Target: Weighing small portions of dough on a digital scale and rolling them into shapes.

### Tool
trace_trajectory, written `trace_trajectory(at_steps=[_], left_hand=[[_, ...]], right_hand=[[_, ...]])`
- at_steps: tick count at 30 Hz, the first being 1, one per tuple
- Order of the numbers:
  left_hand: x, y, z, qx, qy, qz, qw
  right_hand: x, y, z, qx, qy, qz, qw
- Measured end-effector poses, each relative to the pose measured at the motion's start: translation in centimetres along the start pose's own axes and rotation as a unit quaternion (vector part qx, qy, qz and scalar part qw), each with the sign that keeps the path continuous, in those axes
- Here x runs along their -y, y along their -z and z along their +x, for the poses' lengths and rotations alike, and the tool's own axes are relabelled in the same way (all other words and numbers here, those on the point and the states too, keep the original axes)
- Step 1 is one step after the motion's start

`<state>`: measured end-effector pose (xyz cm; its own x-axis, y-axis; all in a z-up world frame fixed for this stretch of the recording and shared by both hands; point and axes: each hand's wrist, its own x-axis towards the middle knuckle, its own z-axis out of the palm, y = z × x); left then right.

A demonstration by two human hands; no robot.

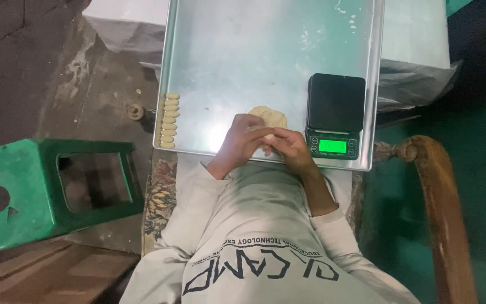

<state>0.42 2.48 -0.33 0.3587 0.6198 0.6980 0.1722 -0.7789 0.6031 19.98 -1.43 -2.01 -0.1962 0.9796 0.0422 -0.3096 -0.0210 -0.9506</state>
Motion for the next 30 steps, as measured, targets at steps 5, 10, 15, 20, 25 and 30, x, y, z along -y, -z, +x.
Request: trace_trajectory(at_steps=[5,10,15,20,25,30], left_hand=[[-3.1,1.4,1.8,0.049,0.023,0.016,0.998],[-1.3,0.1,1.4,0.08,-0.016,0.027,0.996],[-0.9,0.2,1.2,0.079,-0.034,-0.019,0.996],[1.7,-2.0,-1.6,-0.019,-0.043,0.048,0.998],[0.0,-0.9,0.0,-0.012,-0.05,0.081,0.995],[-1.2,0.3,1.8,0.067,-0.055,0.047,0.995]], right_hand=[[2.4,-2.3,0.1,-0.049,0.011,0.003,0.999],[-0.8,0.9,0.2,-0.074,0.019,-0.053,0.996],[-0.1,0.2,0.2,-0.078,0.01,-0.061,0.995],[2.8,-1.9,-0.2,0.009,-0.054,-0.085,0.995],[0.8,-0.4,0.3,0.014,-0.021,-0.03,0.999],[-0.3,0.2,0.5,-0.001,-0.004,0.028,1.0]])
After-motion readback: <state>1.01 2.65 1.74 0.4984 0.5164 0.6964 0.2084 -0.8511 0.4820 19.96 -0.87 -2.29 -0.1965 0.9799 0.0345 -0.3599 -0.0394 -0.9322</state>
